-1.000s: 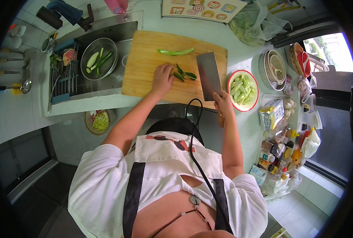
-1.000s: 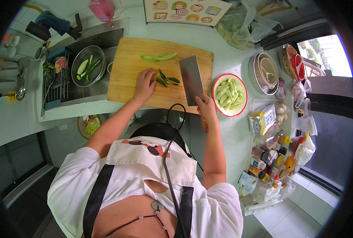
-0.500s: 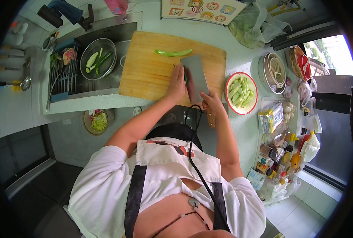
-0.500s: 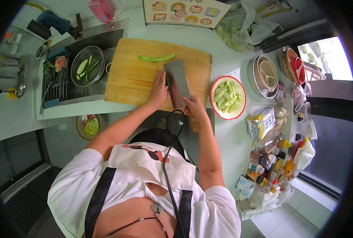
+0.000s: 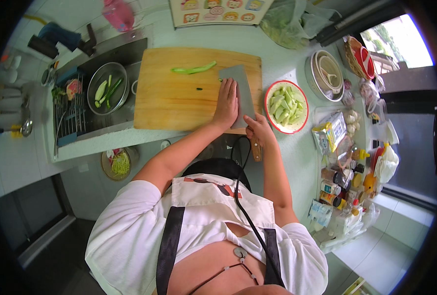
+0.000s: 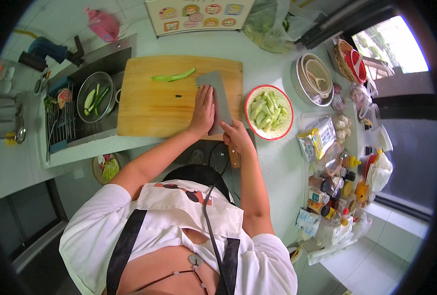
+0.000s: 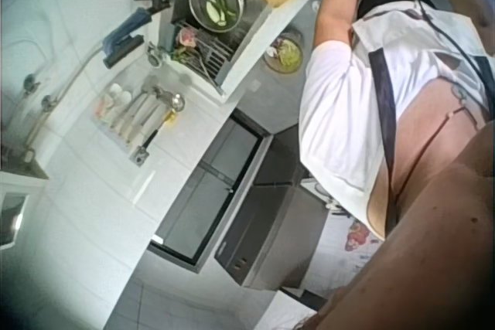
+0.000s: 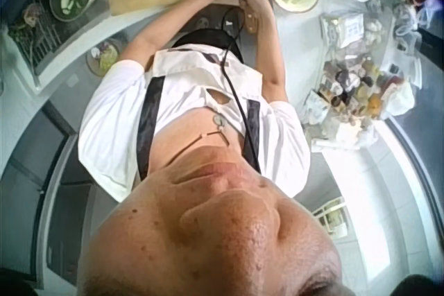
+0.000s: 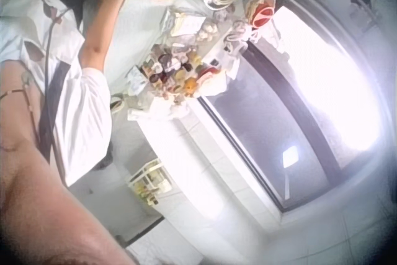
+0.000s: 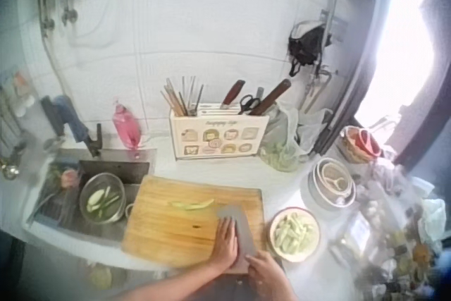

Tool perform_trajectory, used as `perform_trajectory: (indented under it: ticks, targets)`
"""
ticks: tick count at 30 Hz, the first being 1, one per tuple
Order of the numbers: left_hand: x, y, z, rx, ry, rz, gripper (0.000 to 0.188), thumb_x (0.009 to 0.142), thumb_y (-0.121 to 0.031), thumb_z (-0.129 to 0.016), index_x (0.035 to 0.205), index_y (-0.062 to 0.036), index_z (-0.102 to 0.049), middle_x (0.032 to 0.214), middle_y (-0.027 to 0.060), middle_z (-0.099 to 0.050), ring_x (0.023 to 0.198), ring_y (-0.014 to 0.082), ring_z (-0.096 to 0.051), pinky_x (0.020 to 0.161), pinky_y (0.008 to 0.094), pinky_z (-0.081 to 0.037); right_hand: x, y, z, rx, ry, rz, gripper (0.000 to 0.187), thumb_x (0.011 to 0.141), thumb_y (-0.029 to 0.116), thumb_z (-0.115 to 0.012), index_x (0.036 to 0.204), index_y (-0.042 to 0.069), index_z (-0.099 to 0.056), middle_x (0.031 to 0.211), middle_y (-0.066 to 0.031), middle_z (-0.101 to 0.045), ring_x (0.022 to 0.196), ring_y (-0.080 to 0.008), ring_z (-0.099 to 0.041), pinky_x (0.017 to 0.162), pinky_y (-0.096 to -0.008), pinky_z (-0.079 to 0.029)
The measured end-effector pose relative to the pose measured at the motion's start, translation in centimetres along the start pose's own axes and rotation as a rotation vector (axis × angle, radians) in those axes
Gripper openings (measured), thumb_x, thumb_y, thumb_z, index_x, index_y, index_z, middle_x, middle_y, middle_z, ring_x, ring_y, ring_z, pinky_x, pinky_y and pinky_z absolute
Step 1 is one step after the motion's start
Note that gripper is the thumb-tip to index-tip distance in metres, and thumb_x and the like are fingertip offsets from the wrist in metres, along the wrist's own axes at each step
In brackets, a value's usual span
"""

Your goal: The person uses a large knife to slice green vegetables on a wooden cutting board by hand and puts the pieces into a bowl.

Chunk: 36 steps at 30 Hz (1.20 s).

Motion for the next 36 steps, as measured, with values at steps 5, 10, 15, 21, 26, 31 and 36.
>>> perform_trajectory:
  ticks: [5, 10, 15, 21, 26, 31, 36]
  targets:
    - [1.4, -4.5, -4.4, -0.132, 0.076, -0.162, 0.051, 0.082, 0.000, -0.047, 0.130, 0.0078, -0.034, 0.136, 0.0259, -0.032, 0.129, 0.0429, -0.027, 0.107, 0.0457, -0.024, -3.7, 0.3, 4.5, 0.065, -0.210, 0.089, 0.012, 0.090, 0.017, -0.056, 0.091, 0.007, -0.051, 0.058, 0.0016, -0.040, 0.042, -0.0095, -0.039, 0.038, -0.0256, -0.031]
    - [2.1, -8.8, -8.9, -0.231, 0.178, -0.273, 0.053, 0.083, 0.000, -0.049, 0.133, 0.0033, -0.033, 0.139, 0.0210, -0.032, 0.131, 0.0389, -0.027, 0.108, 0.0449, -0.023, -7.0, -0.2, 8.9, 0.168, -0.381, 0.157, 0.014, 0.089, 0.016, -0.056, 0.090, 0.003, -0.053, 0.057, 0.0000, -0.044, 0.040, -0.0099, -0.043, 0.037, -0.0249, -0.034]
    - [3.1, -10.9, -11.9, -0.283, 0.292, -0.306, 0.056, 0.082, -0.011, -0.058, 0.133, -0.0048, -0.037, 0.137, 0.0141, -0.039, 0.131, 0.0304, -0.032, 0.107, 0.0467, -0.022, -9.0, 0.2, 11.7, 0.091, -0.531, 0.239, 0.014, 0.088, 0.016, -0.056, 0.087, 0.003, -0.052, 0.057, 0.0013, -0.044, 0.039, -0.0082, -0.043, 0.037, -0.0237, -0.034]
    - [4.5, -10.5, -13.1, -0.207, 0.186, -0.286, 0.050, 0.076, -0.015, -0.066, 0.123, -0.0126, -0.051, 0.117, 0.0068, -0.056, 0.111, 0.0237, -0.049, 0.098, 0.0424, -0.032, -9.1, -0.5, 13.5, 0.078, -0.614, 0.259, 0.014, 0.088, 0.016, -0.056, 0.083, 0.004, -0.051, 0.058, 0.0014, -0.045, 0.039, -0.0076, -0.042, 0.037, -0.0233, -0.033]
    - [4.7, -8.8, -14.0, -0.358, 0.278, -0.135, 0.044, 0.074, -0.005, -0.064, 0.116, -0.0093, -0.054, 0.104, 0.0084, -0.057, 0.098, 0.0255, -0.054, 0.087, 0.0379, -0.042, -8.6, -0.5, 12.7, 0.065, -0.585, 0.229, 0.014, 0.088, 0.017, -0.056, 0.086, 0.004, -0.052, 0.059, 0.0016, -0.045, 0.039, -0.0077, -0.041, 0.036, -0.0232, -0.033]
    - [5.4, -7.5, -13.9, -0.404, 0.264, -0.099, 0.033, 0.074, 0.001, -0.063, 0.107, -0.0055, -0.058, 0.096, 0.0094, -0.057, 0.090, 0.0261, -0.058, 0.079, 0.0344, -0.048, -8.0, -0.6, 12.8, 0.075, -0.599, 0.230, 0.015, 0.088, 0.017, -0.057, 0.091, 0.002, -0.056, 0.061, 0.0013, -0.048, 0.038, -0.0065, -0.040, 0.035, -0.0223, -0.031]
    - [6.0, -5.8, -11.7, -0.508, 0.214, 0.060, 0.023, 0.075, 0.002, -0.062, 0.098, -0.0039, -0.062, 0.096, 0.0090, -0.058, 0.085, 0.0233, -0.061, 0.074, 0.0308, -0.052, -8.1, -0.2, 13.9, 0.005, -0.656, 0.248, 0.015, 0.088, 0.016, -0.057, 0.091, 0.002, -0.058, 0.060, 0.0015, -0.047, 0.038, -0.0060, -0.039, 0.035, -0.0227, -0.030]
Point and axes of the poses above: each hand's wrist, its own x-axis towards the middle knuckle, its own z-axis out of the back of the hand, y = z × x, the point moved 5 cm from there along x, towards the middle knuckle
